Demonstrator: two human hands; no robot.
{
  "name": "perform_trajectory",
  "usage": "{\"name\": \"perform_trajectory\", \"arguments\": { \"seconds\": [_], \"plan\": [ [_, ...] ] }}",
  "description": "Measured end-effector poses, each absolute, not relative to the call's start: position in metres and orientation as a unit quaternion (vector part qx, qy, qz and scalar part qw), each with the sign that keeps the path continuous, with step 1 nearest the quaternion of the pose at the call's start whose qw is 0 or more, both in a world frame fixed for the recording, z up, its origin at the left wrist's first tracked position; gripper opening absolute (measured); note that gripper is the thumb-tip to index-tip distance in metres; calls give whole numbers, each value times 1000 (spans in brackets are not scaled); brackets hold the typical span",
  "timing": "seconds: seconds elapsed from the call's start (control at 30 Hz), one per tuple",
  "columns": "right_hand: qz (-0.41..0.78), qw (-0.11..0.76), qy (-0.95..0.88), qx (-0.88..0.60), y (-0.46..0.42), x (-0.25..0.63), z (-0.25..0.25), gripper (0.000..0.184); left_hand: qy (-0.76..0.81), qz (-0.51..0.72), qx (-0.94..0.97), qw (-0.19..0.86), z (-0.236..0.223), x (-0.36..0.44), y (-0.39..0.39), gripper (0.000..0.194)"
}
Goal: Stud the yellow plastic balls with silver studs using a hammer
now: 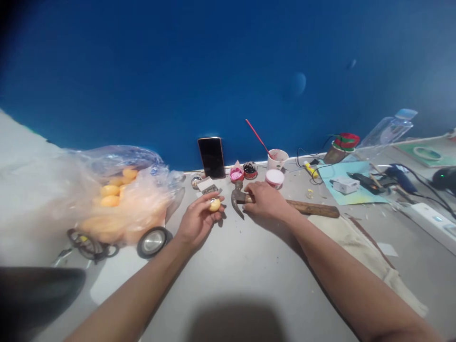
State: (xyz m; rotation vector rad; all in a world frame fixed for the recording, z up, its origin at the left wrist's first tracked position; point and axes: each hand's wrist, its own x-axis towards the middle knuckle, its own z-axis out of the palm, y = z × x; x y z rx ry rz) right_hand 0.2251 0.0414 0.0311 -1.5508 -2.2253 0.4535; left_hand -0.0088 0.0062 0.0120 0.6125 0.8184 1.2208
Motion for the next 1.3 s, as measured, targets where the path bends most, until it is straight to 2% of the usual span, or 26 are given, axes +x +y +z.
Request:
{"name": "perform_trajectory", "arguments": {
  "seconds": [0.07,0.13,0.23,0.3,0.43,0.6,0.8,0.93,1.1,1.3],
  "plan": [
    [111,142,-801,-571,42,227,26,24,353,558,268,702,13,-9,6,38],
    [80,128,-806,-573,42,227,20,19,352,558,284,695,14,-8,5,46],
    [58,134,-818,-556,41,226,16,8,408,544,360,639,15,-5,1,55],
    [54,161,-828,-534,41,226,21,9,446,536,395,598,14,-4,0,57],
    [34,251,-803,-540,33,227,44,22,479,522,421,566,12,-3,1,53],
    [-25,303,-804,-511,10,219,69,28,478,499,444,570,14,-2,0,47],
    [-78,247,-837,-481,2,211,66,29,451,483,472,582,14,0,-3,33],
    [-136,284,-817,-483,1,215,74,32,463,479,474,575,11,0,-3,42],
    [-143,218,-849,-460,-2,212,76,23,478,465,486,565,11,1,-2,46],
    [-177,255,-839,-447,-5,210,75,23,483,457,501,555,8,0,0,48]
  ]
}}
